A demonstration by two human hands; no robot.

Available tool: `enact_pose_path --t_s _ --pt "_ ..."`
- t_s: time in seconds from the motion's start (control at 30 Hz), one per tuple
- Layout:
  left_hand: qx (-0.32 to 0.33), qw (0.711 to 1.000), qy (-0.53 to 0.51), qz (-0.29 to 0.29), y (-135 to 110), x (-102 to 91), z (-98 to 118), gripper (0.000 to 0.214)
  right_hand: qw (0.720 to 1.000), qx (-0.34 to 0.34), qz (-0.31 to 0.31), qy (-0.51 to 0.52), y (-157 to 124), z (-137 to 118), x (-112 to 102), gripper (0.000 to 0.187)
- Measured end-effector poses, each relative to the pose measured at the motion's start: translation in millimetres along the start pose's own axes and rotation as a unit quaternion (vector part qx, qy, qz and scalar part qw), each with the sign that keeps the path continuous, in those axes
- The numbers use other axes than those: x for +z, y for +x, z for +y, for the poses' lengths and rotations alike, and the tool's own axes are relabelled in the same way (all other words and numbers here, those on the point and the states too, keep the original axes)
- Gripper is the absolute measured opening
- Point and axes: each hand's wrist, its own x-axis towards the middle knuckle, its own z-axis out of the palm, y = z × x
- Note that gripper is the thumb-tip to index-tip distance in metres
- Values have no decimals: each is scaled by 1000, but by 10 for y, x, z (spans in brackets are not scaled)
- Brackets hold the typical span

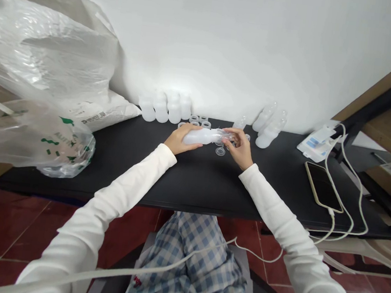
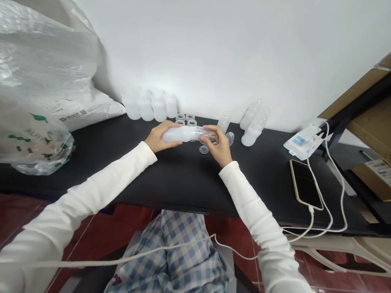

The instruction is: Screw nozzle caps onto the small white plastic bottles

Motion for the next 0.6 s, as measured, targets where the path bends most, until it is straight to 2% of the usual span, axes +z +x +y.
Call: enact_pose_path --t_s 0.1,0.17,0.2,0.27,0.33,0.4,0.5,0.6 --pt "-83 991 -109 -3 28 1 12 61 999 -28 -33 9 -15 -28 6 43" --pt "-183 960 -208 -43 59 -8 -6 63 997 -45 -56 28 -26 -52 30 39" --pt "-238 933 -259 -82 75 -19 -21 64 996 -50 -63 37 -32 -67 49 36" --pt "-331 859 -348 -177 106 -53 -61 68 995 -52 -71 46 -47 -99 95 33" --pt "-387 788 -408 -251 131 -98 -103 70 995 -52 -75 44 -64 -128 140 33" --pt "-424 736 -436 -297 154 -143 -143 67 994 -60 -79 33 -85 -146 168 32" --pt "-471 684 -436 -346 187 -190 -195 66 992 -99 -84 -7 -121 -159 171 24" --pt "-492 657 -423 -383 215 -212 -229 68 980 -146 -114 -68 -144 -164 139 15"
